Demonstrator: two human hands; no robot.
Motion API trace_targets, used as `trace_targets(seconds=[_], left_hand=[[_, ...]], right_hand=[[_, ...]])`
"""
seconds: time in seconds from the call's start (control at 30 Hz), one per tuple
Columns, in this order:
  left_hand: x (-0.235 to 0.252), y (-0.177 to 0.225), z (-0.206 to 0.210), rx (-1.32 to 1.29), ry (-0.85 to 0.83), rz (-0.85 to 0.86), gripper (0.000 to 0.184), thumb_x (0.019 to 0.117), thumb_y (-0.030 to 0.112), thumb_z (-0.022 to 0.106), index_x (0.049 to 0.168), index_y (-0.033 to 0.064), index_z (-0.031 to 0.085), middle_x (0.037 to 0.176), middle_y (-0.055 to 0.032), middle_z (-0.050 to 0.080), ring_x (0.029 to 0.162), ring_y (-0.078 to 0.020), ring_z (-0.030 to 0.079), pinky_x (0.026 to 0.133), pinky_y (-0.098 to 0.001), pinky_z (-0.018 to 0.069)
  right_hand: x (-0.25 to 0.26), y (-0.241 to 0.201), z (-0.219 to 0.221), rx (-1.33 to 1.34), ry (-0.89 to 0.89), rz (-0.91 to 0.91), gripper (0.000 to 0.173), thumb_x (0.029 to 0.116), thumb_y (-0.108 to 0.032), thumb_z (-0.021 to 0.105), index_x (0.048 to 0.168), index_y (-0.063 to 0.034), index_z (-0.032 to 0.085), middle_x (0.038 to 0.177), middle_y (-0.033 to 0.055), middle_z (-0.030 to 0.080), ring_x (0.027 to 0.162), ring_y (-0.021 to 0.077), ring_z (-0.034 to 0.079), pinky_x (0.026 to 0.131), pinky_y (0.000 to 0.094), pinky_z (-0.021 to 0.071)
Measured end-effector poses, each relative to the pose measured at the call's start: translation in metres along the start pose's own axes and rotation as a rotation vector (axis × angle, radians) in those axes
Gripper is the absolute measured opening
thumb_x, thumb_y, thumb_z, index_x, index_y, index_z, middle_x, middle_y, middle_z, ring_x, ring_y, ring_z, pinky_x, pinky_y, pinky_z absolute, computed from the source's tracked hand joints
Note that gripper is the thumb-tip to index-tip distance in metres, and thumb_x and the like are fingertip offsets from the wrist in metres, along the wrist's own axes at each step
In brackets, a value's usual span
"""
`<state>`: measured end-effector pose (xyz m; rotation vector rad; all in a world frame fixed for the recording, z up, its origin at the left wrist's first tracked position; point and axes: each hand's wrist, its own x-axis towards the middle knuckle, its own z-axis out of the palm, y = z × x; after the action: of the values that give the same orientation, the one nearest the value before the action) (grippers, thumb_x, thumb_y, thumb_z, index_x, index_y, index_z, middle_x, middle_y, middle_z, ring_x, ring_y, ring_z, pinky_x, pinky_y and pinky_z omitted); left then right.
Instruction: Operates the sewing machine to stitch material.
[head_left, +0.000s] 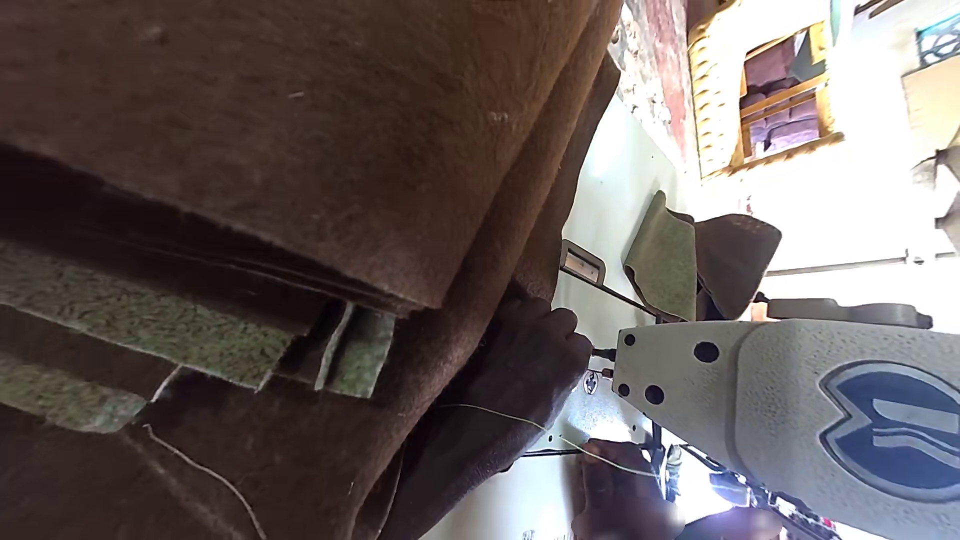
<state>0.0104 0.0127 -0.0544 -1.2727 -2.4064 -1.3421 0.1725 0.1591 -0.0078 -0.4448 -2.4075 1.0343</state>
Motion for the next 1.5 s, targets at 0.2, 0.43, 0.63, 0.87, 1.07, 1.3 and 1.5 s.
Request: trace_targets(seconds=[0.2,0.43,0.63,0.87,1.07,1.3,1.5], left_hand=[[0.042,0.038,-0.072,-0.074,-0.369,-0.238,0.018,0.1016,0.015,0.06,0.1,0.0033,0.074,0.098,-0.0121,0.069,0.097,-0.03,0.065,0.084,-0.0435,0.0487],[0.01,0.002,0.001,0.078,0.078,-0.011,0.028,0.1017,0.03,0.052,0.089,0.0182,0.074,0.085,0.0013,0.063,0.082,-0.0167,0.061,0.073,-0.034,0.0478],[0.003,-0.012,0.017,0.037,0.065,-0.025,0.021,0.1011,0.034,0.054,0.097,0.0255,0.073,0.094,0.0068,0.063,0.088,-0.012,0.061,0.078,-0.0348,0.0507],[0.016,-0.009,0.002,0.001,0.088,-0.008,0.02,0.0973,0.03,0.059,0.091,0.021,0.075,0.088,0.0046,0.065,0.084,-0.013,0.064,0.075,-0.0361,0.0539],[0.022,-0.002,-0.015,-0.026,-0.033,-0.046,0.015,0.0967,0.026,0.063,0.093,0.0177,0.075,0.09,0.0012,0.065,0.087,-0.0162,0.065,0.079,-0.0405,0.0543],[0.023,0.003,-0.02,-0.05,-0.047,-0.08,0.013,0.097,0.023,0.065,0.093,0.0157,0.076,0.093,-0.0005,0.068,0.089,-0.0171,0.066,0.082,-0.0407,0.0549],[0.022,0.003,-0.023,-0.05,-0.062,-0.076,0.016,0.0988,0.025,0.062,0.096,0.0164,0.075,0.092,0.0009,0.065,0.089,-0.0149,0.065,0.082,-0.0376,0.0542]], right_hand=[[0.002,-0.003,0.002,0.003,0.002,-0.001,0.003,0.0901,0.001,0.066,0.09,0.0028,0.069,0.078,-0.0004,0.07,0.064,0.0026,0.064,0.057,0.0164,0.0553],[0.004,-0.002,0.004,0.041,0.018,0.004,0.005,0.089,0.002,0.066,0.092,0.0044,0.07,0.077,0.0027,0.07,0.061,0.0057,0.064,0.055,0.019,0.056],[0.019,0.011,0.011,0.142,0.025,-0.08,0.012,0.0904,-0.001,0.069,0.101,0.0035,0.071,0.084,0.0039,0.072,0.07,0.0077,0.067,0.064,0.0201,0.0591],[0.045,0.009,0.024,0.159,-0.027,-0.134,0.013,0.0906,-0.009,0.074,0.103,-0.0069,0.074,0.091,0.0015,0.073,0.077,0.011,0.069,0.072,0.0279,0.0615],[0.058,0.006,0.03,0.137,-0.118,-0.098,0.008,0.0933,-0.016,0.075,0.1,-0.0125,0.074,0.086,-0.0018,0.071,0.071,0.0079,0.066,0.065,0.0256,0.0585],[0.061,0.007,0.032,0.156,-0.159,-0.066,0.01,0.0946,-0.021,0.075,0.102,-0.0146,0.074,0.085,-0.0011,0.071,0.068,0.0086,0.064,0.062,0.0261,0.0564],[0.061,0.007,0.033,0.117,-0.148,-0.097,0.008,0.096,-0.021,0.073,0.101,-0.0143,0.073,0.086,-0.0005,0.071,0.07,0.0095,0.066,0.062,0.0278,0.0572]])
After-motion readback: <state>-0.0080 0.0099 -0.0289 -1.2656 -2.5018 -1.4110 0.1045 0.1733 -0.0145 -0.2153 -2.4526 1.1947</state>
